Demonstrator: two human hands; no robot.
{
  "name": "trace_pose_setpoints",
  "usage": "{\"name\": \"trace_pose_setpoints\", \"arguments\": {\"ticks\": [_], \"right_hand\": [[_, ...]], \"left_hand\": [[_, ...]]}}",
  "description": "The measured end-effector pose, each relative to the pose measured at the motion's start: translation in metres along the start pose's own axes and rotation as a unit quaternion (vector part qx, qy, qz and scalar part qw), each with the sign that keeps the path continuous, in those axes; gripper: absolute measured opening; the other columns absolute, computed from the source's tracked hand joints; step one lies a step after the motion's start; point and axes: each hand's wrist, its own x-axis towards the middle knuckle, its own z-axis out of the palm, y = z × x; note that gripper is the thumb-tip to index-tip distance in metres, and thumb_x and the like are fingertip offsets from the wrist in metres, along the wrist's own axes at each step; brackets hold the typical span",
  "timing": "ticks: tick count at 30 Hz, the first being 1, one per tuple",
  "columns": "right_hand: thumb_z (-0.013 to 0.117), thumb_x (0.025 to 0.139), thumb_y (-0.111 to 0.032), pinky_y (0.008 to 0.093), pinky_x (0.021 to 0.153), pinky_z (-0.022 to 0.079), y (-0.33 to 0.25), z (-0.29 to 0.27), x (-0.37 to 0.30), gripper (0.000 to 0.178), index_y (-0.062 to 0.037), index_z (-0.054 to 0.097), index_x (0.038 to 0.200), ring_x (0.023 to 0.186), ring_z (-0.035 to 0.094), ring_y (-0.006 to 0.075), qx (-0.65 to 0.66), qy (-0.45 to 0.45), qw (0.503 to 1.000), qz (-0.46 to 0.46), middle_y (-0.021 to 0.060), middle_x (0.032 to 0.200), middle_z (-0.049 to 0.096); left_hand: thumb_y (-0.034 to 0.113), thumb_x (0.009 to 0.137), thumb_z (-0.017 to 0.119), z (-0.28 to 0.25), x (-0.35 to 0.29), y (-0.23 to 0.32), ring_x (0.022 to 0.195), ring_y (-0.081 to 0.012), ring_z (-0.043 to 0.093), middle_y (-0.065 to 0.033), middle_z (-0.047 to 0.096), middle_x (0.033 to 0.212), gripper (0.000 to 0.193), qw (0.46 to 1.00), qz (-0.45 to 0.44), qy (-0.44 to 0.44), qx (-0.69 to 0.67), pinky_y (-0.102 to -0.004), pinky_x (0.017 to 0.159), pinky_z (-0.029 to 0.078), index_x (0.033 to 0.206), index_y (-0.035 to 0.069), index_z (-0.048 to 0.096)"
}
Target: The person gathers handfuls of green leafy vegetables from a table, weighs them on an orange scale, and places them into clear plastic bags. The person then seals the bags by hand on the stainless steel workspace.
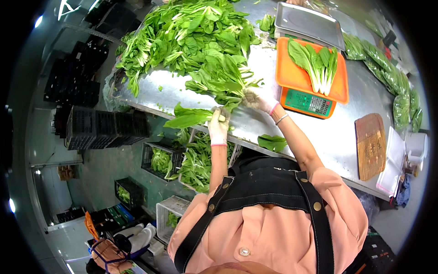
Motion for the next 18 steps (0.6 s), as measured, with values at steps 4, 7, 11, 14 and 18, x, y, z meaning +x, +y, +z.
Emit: {"name": "trace_pose_setpoints", "arguments": {"ticks": [4,7,11,14,18], "right_hand": [[0.057,0.081,-0.006,0.0345,0.074,0.051,0.005,0.001,-0.017,0.014,-0.0064,0.052,0.094,0.084,0.058,0.0219,-0.057,0.071,0.996,0.009,0.0074,0.09,0.057],[0.054,0.08,-0.005,0.0416,0.079,0.05,0.012,-0.008,-0.011,0.02,-0.0047,0.048,0.099,0.091,0.056,0.0296,-0.03,0.091,0.995,-0.01,0.0109,0.097,0.053],[0.054,0.081,-0.008,0.0372,0.077,0.05,0.008,0.031,-0.031,0.019,-0.0057,0.049,0.099,0.089,0.057,0.0253,-0.031,0.076,0.997,0.009,0.0092,0.095,0.054],[0.056,0.083,-0.013,0.0317,0.071,0.049,0.015,0.027,-0.033,0.019,-0.0061,0.051,0.099,0.081,0.057,0.0193,-0.095,0.07,0.992,-0.045,0.0065,0.089,0.056],[0.057,0.087,-0.028,0.0245,0.06,0.046,0.015,0.032,-0.028,0.032,-0.0059,0.053,0.109,0.069,0.056,0.0112,-0.255,0.14,0.952,-0.09,0.0038,0.083,0.059]], "left_hand": [[0.003,0.083,0.057,0.005,-0.001,-0.003,0.083,-0.016,0.056,-0.0061,0.058,0.092,0.014,1.0,0.003,-0.008,0.027,-0.0334,0.075,0.05,0.097,0.007,0.054],[0.002,0.083,0.058,0.01,-0.005,-0.007,0.082,-0.0159,0.056,-0.0061,0.058,0.092,0.016,0.999,-0.003,-0.005,0.041,-0.033,0.075,0.05,0.097,0.007,0.055],[0.001,0.082,0.058,0.003,-0.003,-0.007,0.081,-0.016,0.056,-0.0063,0.058,0.091,0.017,1.0,0.004,0.0,0.027,-0.033,0.074,0.051,0.098,0.007,0.054],[0.0,0.081,0.059,0.005,-0.008,-0.01,0.081,-0.0159,0.057,-0.0062,0.058,0.09,0.018,1.0,-0.001,0.002,0.031,-0.033,0.073,0.051,0.098,0.007,0.054],[-0.001,0.082,0.059,0.003,-0.007,-0.013,0.08,-0.0158,0.057,-0.0059,0.058,0.089,0.018,1.0,-0.007,-0.014,0.005,-0.0334,0.073,0.051,0.097,0.007,0.054]]}}
